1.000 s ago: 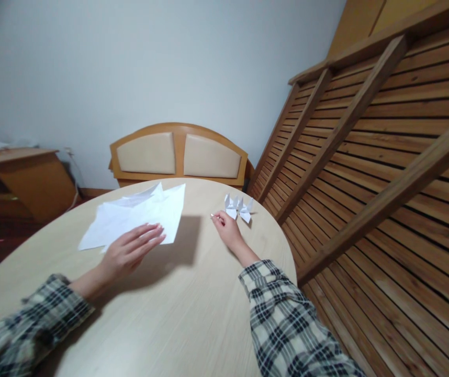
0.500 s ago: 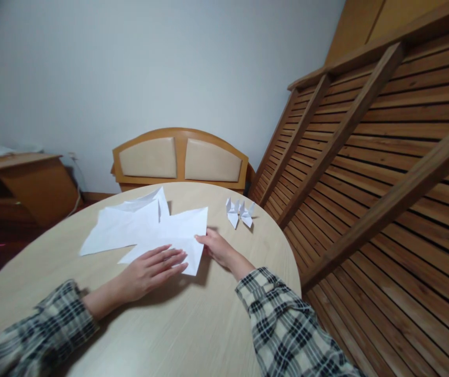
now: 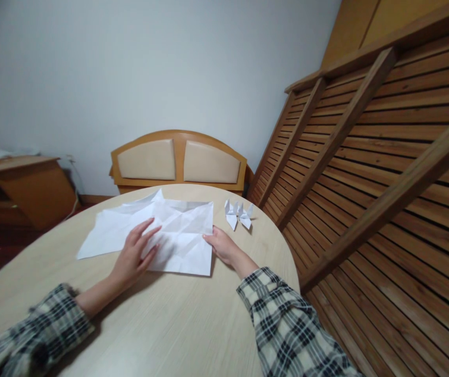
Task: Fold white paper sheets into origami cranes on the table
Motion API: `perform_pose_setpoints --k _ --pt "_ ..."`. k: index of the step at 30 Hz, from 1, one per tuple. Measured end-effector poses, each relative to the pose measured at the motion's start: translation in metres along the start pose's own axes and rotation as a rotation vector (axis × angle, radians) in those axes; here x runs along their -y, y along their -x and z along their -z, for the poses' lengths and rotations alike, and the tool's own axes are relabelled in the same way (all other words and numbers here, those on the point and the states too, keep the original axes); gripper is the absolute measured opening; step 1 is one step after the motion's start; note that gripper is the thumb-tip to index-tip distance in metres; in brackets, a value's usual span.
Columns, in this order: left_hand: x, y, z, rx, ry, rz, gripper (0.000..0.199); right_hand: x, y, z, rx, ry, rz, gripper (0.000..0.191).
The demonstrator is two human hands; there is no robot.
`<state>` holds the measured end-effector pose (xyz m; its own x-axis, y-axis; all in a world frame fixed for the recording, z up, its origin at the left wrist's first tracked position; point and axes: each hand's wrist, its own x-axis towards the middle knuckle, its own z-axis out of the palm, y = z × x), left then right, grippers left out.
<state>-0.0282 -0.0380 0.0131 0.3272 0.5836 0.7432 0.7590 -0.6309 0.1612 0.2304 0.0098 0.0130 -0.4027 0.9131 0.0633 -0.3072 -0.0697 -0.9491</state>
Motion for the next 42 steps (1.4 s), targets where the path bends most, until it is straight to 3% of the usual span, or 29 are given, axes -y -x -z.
perform_pose_setpoints --k 5,10,14,21,29,36,42 --pt "0.018 0.001 -0.013 -0.142 0.247 0.356 0.059 0.001 -0.001 0.003 0.023 -0.009 -0.006 0.028" --pt "0.024 0.002 -0.019 -0.082 0.585 0.734 0.067 0.003 0.0 0.003 0.042 -0.021 -0.027 0.03" --pt "0.024 0.001 -0.014 -0.026 0.683 0.9 0.07 0.003 0.0 0.005 0.061 -0.014 -0.037 0.029" --pt "0.021 -0.001 -0.01 0.069 0.942 0.957 0.048 0.002 0.0 0.008 0.089 0.002 -0.069 0.029" --pt "0.02 -0.004 -0.008 -0.033 1.139 1.049 0.037 0.004 0.0 0.012 0.067 0.064 -0.112 0.029" --pt "0.015 -0.009 0.002 -0.057 1.128 1.005 0.023 0.009 0.001 0.013 -0.018 0.088 -0.145 0.017" --pt "0.012 -0.012 0.006 -0.011 1.136 1.008 0.02 0.015 0.004 0.016 0.018 0.001 -0.16 0.023"
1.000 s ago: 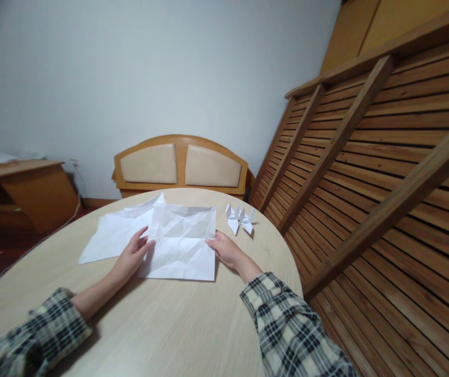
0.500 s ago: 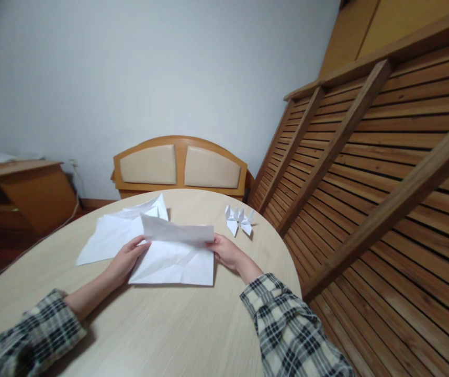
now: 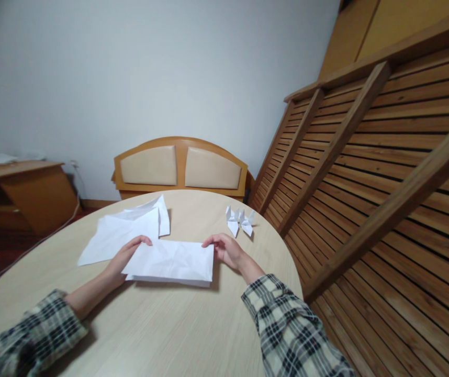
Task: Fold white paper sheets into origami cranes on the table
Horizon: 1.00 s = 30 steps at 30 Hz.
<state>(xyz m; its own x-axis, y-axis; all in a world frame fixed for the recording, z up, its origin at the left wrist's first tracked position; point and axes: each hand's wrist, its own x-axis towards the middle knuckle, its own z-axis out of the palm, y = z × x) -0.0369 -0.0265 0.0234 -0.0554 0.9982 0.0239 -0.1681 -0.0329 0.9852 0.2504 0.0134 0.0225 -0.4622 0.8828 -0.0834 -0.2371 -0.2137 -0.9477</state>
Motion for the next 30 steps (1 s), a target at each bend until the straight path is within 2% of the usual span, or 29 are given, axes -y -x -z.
perform_pose_setpoints --k 4,6,8,10,12,14,16,18,20,24,27,30 --pt "0.002 0.001 -0.001 0.056 -0.014 0.016 0.022 -0.001 0.001 -0.007 -0.011 0.12 -0.002 0.029" --pt "0.003 0.002 -0.003 0.086 -0.013 0.029 0.022 -0.003 0.003 -0.012 0.055 0.187 -0.023 0.036" --pt "0.003 0.001 -0.004 0.101 0.0 0.025 0.024 -0.005 0.004 -0.017 0.137 0.245 -0.132 0.042" --pt "0.002 0.0 -0.006 0.067 0.035 0.003 0.031 -0.006 0.005 -0.02 0.185 0.279 -0.16 0.045" --pt "0.001 -0.001 -0.007 0.005 0.118 0.015 0.043 -0.008 0.004 -0.022 0.153 0.273 -0.117 0.044" --pt "0.0 -0.002 -0.009 -0.021 0.266 0.085 0.048 -0.009 0.001 -0.022 0.081 0.236 -0.052 0.042" --pt "0.0 -0.001 -0.013 0.025 0.435 0.137 0.053 -0.011 -0.003 -0.022 0.015 0.181 0.013 0.042" --pt "0.0 0.002 -0.017 0.105 0.505 0.12 0.06 -0.012 -0.006 -0.022 -0.037 0.134 0.069 0.044" --pt "0.004 0.007 -0.024 0.192 0.499 0.145 0.059 -0.014 -0.009 -0.024 -0.076 0.11 0.104 0.045" --pt "0.016 0.016 -0.039 0.246 0.437 0.172 0.041 -0.018 -0.01 -0.031 -0.088 0.093 0.117 0.044" --pt "0.022 0.018 -0.049 0.246 0.388 0.142 0.037 -0.021 -0.009 -0.039 -0.074 0.08 0.105 0.043" --pt "0.022 0.017 -0.053 0.164 0.322 0.113 0.041 -0.022 -0.008 -0.045 -0.068 0.072 0.098 0.042"
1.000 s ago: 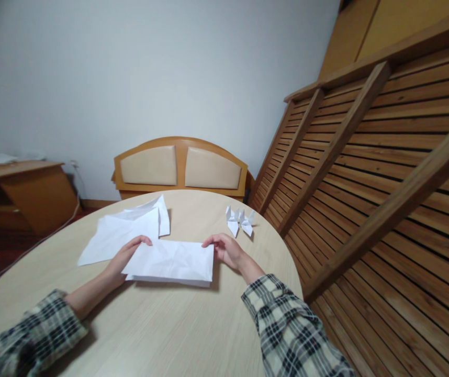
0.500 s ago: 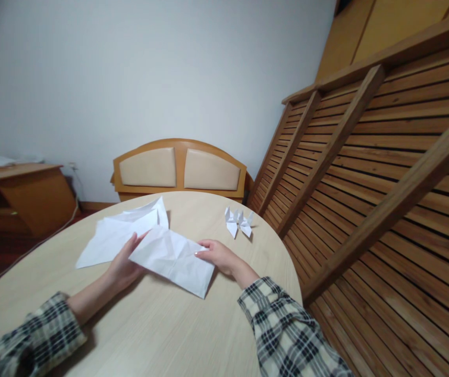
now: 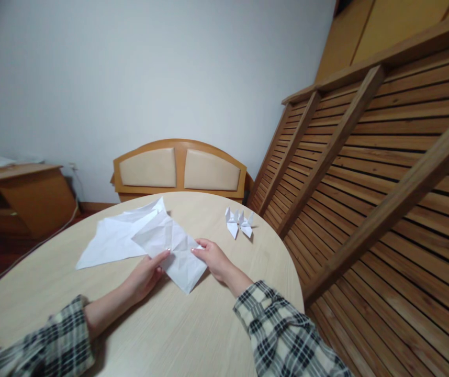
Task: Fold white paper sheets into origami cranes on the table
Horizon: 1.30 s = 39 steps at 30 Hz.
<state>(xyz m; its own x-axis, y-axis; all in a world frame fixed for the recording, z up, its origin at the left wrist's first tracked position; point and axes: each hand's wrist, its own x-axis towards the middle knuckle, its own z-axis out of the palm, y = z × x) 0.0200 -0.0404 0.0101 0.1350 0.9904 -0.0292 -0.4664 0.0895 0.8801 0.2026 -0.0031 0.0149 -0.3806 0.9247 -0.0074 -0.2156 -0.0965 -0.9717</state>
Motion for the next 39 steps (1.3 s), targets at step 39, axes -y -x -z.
perform_pose_setpoints --k 39 --pt "-0.006 0.0 0.017 0.191 -0.527 -0.034 0.028 -0.01 0.006 0.008 0.037 0.355 0.08 0.034"
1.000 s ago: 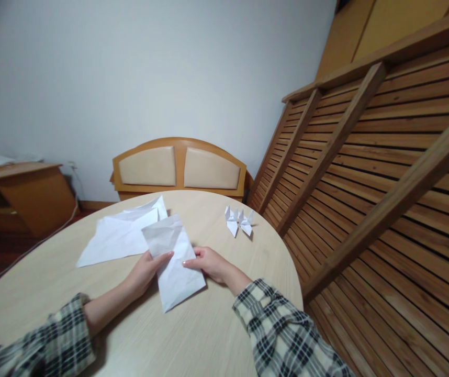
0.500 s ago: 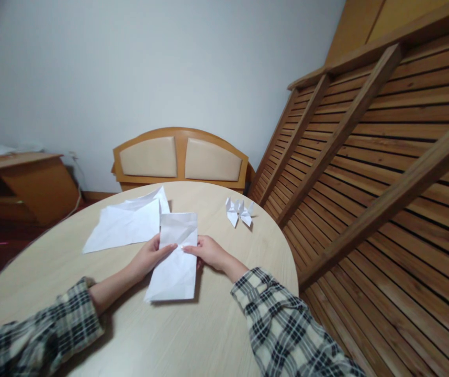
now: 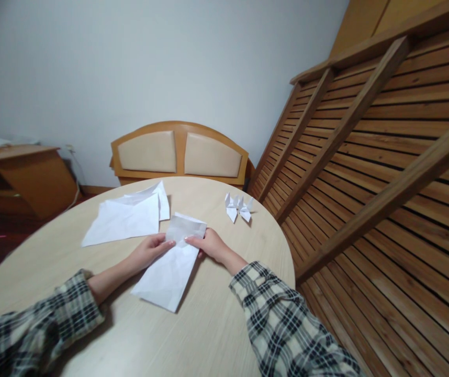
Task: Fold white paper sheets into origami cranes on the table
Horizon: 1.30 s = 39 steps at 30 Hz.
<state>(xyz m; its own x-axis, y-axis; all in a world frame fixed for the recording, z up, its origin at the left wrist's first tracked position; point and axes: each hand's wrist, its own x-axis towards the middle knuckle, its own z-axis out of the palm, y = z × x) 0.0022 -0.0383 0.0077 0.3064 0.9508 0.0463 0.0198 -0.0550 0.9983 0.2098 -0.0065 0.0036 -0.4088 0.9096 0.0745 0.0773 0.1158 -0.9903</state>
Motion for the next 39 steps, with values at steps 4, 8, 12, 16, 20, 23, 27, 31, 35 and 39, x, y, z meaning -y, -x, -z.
perform_pose_setpoints --k 4,8,12,16,20,23,27,31,35,39 --pt "0.0 0.001 0.001 0.005 0.005 0.042 0.03 0.002 0.001 0.001 -0.022 0.083 -0.011 0.03" --pt "-0.008 0.003 0.001 -0.085 0.078 0.095 0.033 0.002 0.0 0.001 -0.087 0.116 -0.017 0.042" --pt "-0.008 -0.003 0.005 -0.27 0.212 0.109 0.041 0.001 -0.005 0.004 -0.21 0.013 -0.008 0.049" --pt "0.002 -0.011 0.009 -0.252 0.371 0.037 0.036 0.001 -0.01 0.007 -0.358 -0.135 0.027 0.051" --pt "0.003 -0.009 0.01 -0.165 0.514 0.05 0.057 0.004 -0.012 0.005 -0.415 -0.277 0.03 0.047" --pt "-0.002 -0.003 0.01 -0.105 0.545 0.042 0.068 0.006 -0.011 0.003 -0.425 -0.345 0.016 0.041" --pt "-0.004 0.0 0.004 -0.117 0.48 0.023 0.058 0.008 -0.009 0.0 -0.416 -0.396 -0.033 0.032" --pt "-0.003 -0.003 0.001 -0.276 0.424 0.039 0.044 0.01 -0.006 -0.006 -0.317 -0.389 -0.083 0.031" --pt "0.002 -0.009 0.005 -0.414 0.436 0.032 0.034 0.011 -0.003 -0.009 -0.244 -0.378 -0.111 0.031" --pt "0.009 -0.015 0.013 -0.482 0.428 -0.03 0.031 0.011 -0.003 -0.004 -0.234 -0.331 -0.102 0.029"
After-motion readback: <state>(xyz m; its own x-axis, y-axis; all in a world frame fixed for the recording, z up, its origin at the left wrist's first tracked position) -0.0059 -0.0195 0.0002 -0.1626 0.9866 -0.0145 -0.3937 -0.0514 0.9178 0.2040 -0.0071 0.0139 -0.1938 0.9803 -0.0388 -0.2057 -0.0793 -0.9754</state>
